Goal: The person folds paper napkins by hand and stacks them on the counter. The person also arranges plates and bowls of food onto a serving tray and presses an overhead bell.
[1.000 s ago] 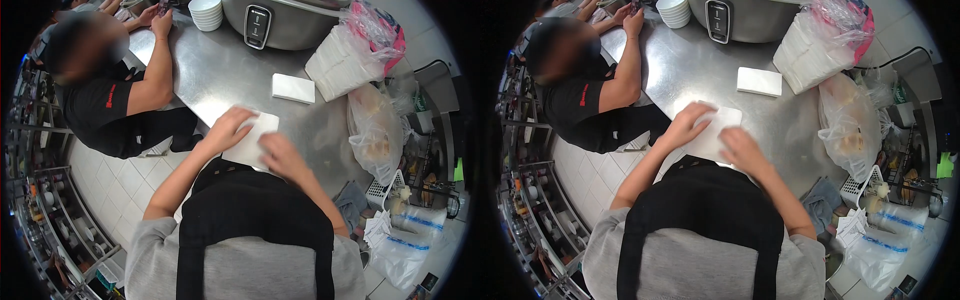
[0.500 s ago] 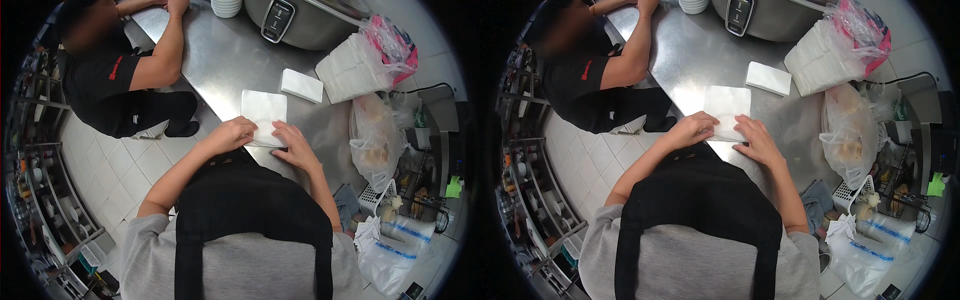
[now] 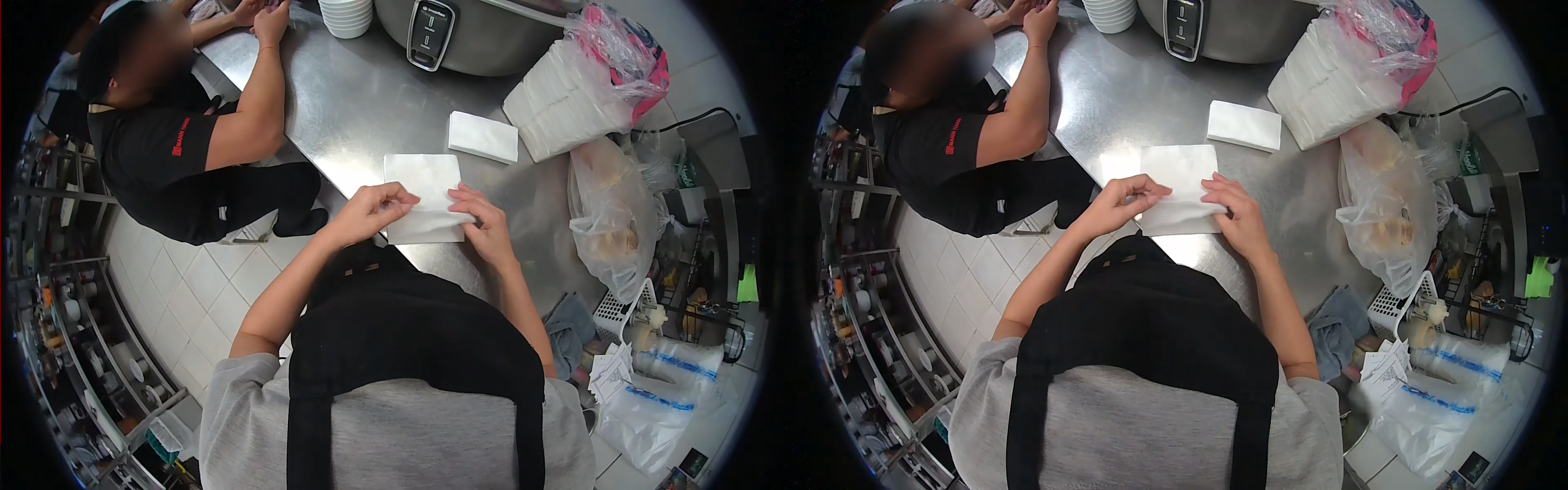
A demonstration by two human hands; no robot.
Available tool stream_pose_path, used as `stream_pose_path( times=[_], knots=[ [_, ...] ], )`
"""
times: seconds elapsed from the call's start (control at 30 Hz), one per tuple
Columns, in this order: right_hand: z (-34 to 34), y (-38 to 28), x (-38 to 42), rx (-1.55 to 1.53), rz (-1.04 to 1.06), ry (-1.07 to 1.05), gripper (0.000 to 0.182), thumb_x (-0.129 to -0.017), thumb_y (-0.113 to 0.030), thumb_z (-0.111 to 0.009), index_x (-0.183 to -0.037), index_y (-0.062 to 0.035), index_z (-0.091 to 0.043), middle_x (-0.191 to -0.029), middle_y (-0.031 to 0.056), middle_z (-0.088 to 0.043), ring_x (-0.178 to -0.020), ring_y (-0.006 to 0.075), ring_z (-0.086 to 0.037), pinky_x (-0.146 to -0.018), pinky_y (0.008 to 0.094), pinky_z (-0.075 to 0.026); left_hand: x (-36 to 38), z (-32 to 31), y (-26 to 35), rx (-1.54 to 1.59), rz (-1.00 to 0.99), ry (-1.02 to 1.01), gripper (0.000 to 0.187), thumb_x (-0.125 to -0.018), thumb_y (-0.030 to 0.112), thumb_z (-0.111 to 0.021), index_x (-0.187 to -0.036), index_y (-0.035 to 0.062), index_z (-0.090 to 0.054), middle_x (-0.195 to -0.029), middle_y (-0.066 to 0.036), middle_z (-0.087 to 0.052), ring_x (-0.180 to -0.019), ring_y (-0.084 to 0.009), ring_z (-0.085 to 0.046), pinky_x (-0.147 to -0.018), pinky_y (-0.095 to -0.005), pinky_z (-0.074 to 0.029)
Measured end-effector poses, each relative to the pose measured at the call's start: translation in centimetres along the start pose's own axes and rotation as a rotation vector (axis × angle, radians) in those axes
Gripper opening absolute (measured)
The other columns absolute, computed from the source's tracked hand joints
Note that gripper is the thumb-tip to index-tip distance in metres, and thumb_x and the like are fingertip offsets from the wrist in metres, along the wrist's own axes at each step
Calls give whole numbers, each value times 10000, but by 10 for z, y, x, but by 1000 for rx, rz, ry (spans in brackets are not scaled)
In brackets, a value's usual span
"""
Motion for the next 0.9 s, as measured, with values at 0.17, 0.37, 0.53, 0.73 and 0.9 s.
stream_pose_path(
  times=[0.17,0.37,0.53,0.73,0.9],
  knots=[
    [0,18,-6,-437,-180,168,210,-761,-40,-619,-966,-26,-664,-1087,137,-653,-1205,288,-501,-1007,374,-372,6,0,12,-298,-271,109,334,-743,128,-686,-1068,63,-641,-1054,-115,-643,-952,-269,-594,-859,-364,-476],
    [1,-2,0,38,-82,112,144,-768,-92,-650,-903,-44,-660,-987,113,-665,-934,258,-620,-803,312,-478,23,-7,-2,-355,-166,257,189,-760,115,-672,-941,62,-690,-868,-84,-674,-869,-252,-597,-725,-355,-509],
    [-11,22,1,-113,-334,160,162,-804,-125,-644,-904,1,-625,-744,96,-646,-641,133,-586,-594,286,-448,21,-6,-32,-204,169,270,198,-790,177,-665,-928,37,-673,-709,-106,-635,-651,-242,-605,-603,-336,-487],
    [-18,42,-12,-132,-389,332,180,-829,-155,-623,-843,18,-574,-649,113,-601,-563,136,-538,-546,314,-424,3,-2,-17,-313,171,328,533,-783,216,-681,-1244,53,-472,-607,-83,-580,-566,-255,-604,-534,-366,-456],
    [-8,33,-23,189,-429,263,246,-864,-224,-582,-801,6,-521,-628,177,-560,-577,316,-564,-552,410,-417,-4,-3,-23,-364,177,350,679,-809,198,-652,-1370,78,-289,-603,-82,-579,-557,-280,-599,-530,-400,-451]
  ],
)
Point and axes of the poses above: each hand's wrist, its own x-axis away from the middle knuckle, its own z-axis out of the back of the hand, y = z × x, the point moved 5 cm from there along -x, towards the middle knuckle
